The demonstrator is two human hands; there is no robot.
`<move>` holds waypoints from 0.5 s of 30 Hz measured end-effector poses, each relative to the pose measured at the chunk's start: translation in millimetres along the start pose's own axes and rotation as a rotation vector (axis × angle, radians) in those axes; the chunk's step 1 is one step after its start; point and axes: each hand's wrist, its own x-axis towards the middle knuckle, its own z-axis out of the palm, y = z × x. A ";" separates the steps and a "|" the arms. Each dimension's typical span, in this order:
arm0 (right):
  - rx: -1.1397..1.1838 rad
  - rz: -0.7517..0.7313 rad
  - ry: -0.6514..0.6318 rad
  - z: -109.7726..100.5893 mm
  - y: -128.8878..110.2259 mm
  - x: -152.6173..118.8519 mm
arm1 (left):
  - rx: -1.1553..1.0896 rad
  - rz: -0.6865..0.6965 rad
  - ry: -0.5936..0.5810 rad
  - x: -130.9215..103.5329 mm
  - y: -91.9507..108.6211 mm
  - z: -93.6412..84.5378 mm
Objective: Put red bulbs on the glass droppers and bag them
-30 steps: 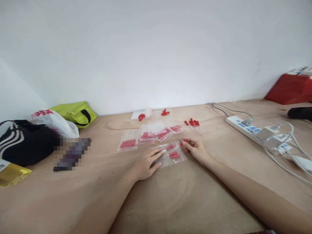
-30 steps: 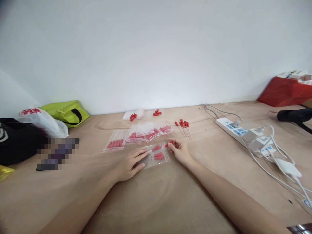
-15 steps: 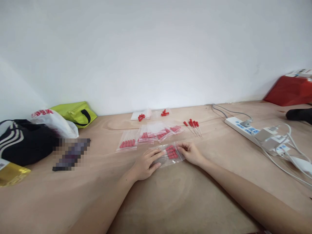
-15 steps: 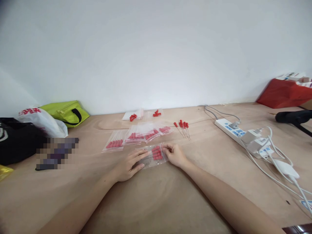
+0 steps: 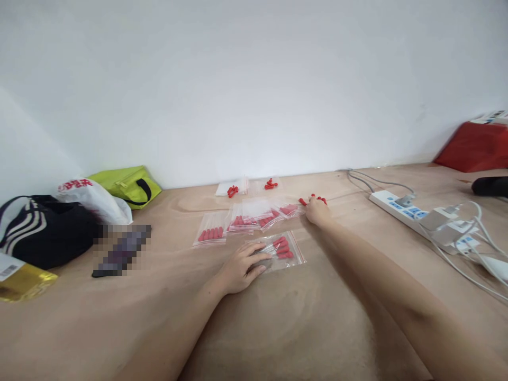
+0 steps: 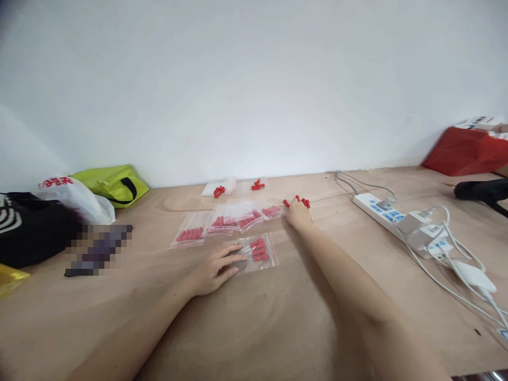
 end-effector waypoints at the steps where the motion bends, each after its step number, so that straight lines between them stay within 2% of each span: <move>1: -0.013 0.001 -0.001 1.6 -2.7 -1.3 | 0.010 0.003 0.000 0.0 -0.1 0.6; 4: 0.007 -0.029 0.016 -2.6 -7.0 -8.3 | 0.042 0.023 0.000 0.4 0.0 1.5; 6: 0.120 -0.056 0.031 -11.2 -4.7 -15.9 | 0.056 0.033 0.003 0.8 0.6 1.3; 10: 0.587 -0.009 -0.035 -24.2 8.8 -40.9 | 0.070 0.039 0.006 1.2 1.7 -0.3; 13: 0.942 0.077 -0.117 -22.2 15.2 -63.7 | 0.064 0.032 0.005 1.1 1.5 -0.4; 15: 1.090 0.111 -0.123 -18.5 13.3 -76.2 | 0.057 0.028 0.005 0.9 0.8 0.0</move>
